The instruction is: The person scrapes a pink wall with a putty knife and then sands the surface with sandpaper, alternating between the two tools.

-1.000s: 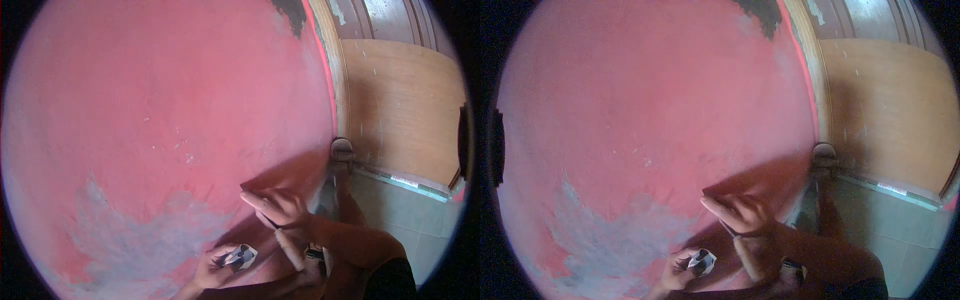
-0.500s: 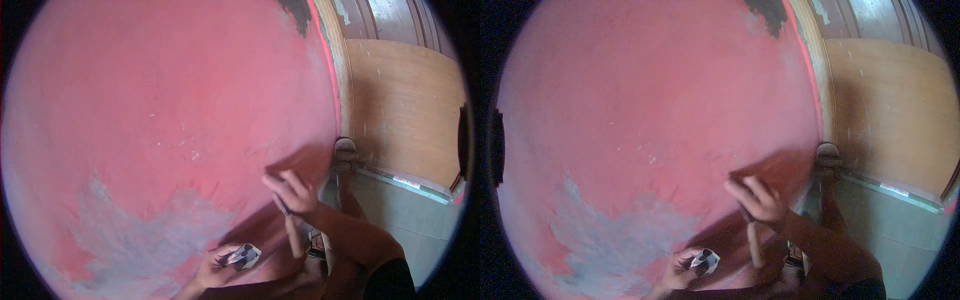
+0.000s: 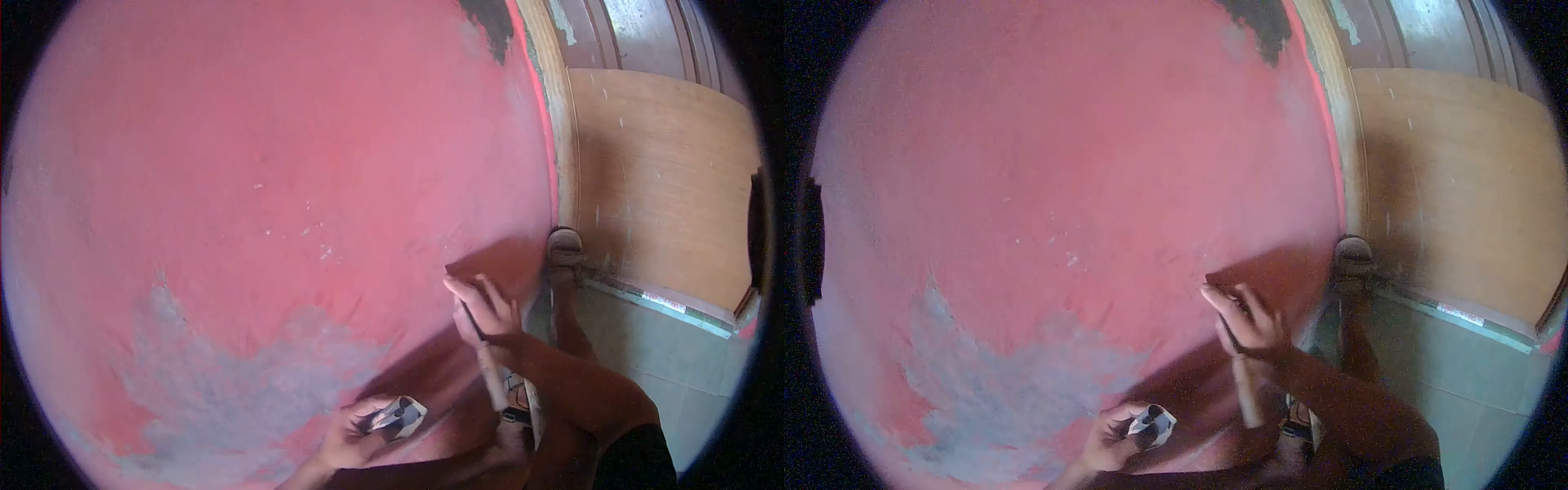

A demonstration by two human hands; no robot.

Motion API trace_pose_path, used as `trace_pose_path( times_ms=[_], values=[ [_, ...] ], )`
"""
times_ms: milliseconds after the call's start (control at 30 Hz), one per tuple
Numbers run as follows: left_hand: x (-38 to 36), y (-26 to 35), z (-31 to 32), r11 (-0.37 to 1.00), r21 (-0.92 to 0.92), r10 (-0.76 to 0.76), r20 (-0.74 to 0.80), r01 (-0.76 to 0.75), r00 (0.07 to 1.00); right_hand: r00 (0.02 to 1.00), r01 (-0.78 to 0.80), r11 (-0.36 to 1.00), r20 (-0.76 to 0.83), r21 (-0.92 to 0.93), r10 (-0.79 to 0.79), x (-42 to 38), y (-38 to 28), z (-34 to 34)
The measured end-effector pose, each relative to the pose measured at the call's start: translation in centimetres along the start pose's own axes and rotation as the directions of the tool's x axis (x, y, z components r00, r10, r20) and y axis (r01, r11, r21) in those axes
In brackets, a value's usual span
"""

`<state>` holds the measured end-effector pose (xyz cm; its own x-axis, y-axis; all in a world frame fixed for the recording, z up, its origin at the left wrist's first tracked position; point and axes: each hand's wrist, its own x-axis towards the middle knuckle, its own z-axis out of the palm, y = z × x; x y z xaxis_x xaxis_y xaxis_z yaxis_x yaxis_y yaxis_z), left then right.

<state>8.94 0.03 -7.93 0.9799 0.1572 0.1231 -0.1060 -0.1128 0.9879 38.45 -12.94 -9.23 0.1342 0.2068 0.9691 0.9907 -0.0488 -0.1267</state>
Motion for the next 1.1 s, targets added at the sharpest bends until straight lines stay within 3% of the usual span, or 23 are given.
trace_pose_path(
  times_ms=[67, 167, 233, 267, 400, 467, 633, 667, 733, 800, 867, 933, 967, 1033, 1100],
  values=[
    [0.3, -0.3, 0.1, 0.999, -0.032, 0.018, 0.010, -0.018, 1.000, 0.997, -0.074, 0.995, 0.035, 0.073, 0.072, -0.2, -1.5, -0.3],
    [0.6, 0.0, 0.3, 1.000, -0.029, 0.001, 0.023, -0.001, 1.000, 0.984, 0.019, 0.991, 0.171, 0.133, -0.042, 0.4, -3.5, -1.5],
    [0.5, -0.4, 0.2, 0.999, -0.044, 0.005, 0.039, -0.004, 0.999, 0.984, 0.167, 0.986, 0.054, 0.020, -0.168, 0.6, -2.9, -0.5],
    [0.4, -0.5, 0.2, 0.999, -0.052, 0.012, 0.043, -0.009, 0.999, 0.973, 0.199, 0.977, 0.107, 0.076, -0.207, 0.9, -1.4, -1.1],
    [0.3, 0.0, 0.3, 1.000, 0.006, -0.007, 0.027, 0.007, 1.000, 0.997, 0.077, 0.996, -0.025, -0.046, -0.078, 1.1, -0.7, -1.1],
    [0.6, 0.1, 0.5, 0.999, -0.054, 0.006, 0.024, -0.005, 1.000, 0.997, -0.064, 0.992, 0.042, 0.112, 0.059, -0.1, -2.0, -0.5],
    [0.5, 0.0, 0.4, 1.000, -0.005, 0.004, 0.036, -0.004, 0.999, 0.977, 0.109, 0.986, 0.168, 0.122, -0.129, 1.3, -3.6, -1.8],
    [0.4, -0.1, 0.3, 0.999, 0.023, 0.022, 0.042, -0.023, 0.999, 0.975, 0.201, 0.976, 0.079, 0.080, -0.208, 1.5, -2.1, -1.3],
    [-0.1, -0.6, -0.1, 1.000, 0.025, -0.004, 0.027, 0.003, 1.000, 0.994, 0.111, 0.991, 0.028, -0.070, -0.109, 0.5, -0.1, -0.6],
    [-0.3, -0.8, 0.1, 1.000, 0.014, -0.016, 0.010, 0.016, 1.000, 0.997, -0.070, 0.996, -0.039, -0.061, 0.068, 0.5, -0.1, -0.8],
    [0.2, -0.4, 0.4, 1.000, -0.008, -0.007, 0.002, 0.007, 1.000, 0.997, -0.069, 0.997, -0.019, 0.014, 0.070, 0.2, -1.3, -0.5],
    [0.6, 0.0, 0.6, 0.999, -0.050, 0.016, 0.040, -0.014, 0.999, 0.994, 0.020, 0.996, 0.101, 0.091, -0.029, 1.5, -2.8, -2.1],
    [0.6, 0.1, 0.6, 0.997, -0.070, 0.024, 0.054, -0.020, 0.998, 0.997, 0.068, 0.993, 0.037, 0.095, -0.071, 0.7, -3.1, -0.6],
    [0.3, -0.8, 0.6, 0.998, -0.046, -0.030, 0.028, 0.031, 0.999, 0.983, 0.151, 0.988, 0.094, 0.042, -0.155, 0.5, -2.4, -0.8],
    [-0.1, -0.8, 0.6, 0.999, -0.005, -0.034, 0.013, 0.034, 0.999, 0.992, 0.104, 0.995, 0.070, 0.015, -0.104, 0.5, -0.9, -1.3]
  ],
)
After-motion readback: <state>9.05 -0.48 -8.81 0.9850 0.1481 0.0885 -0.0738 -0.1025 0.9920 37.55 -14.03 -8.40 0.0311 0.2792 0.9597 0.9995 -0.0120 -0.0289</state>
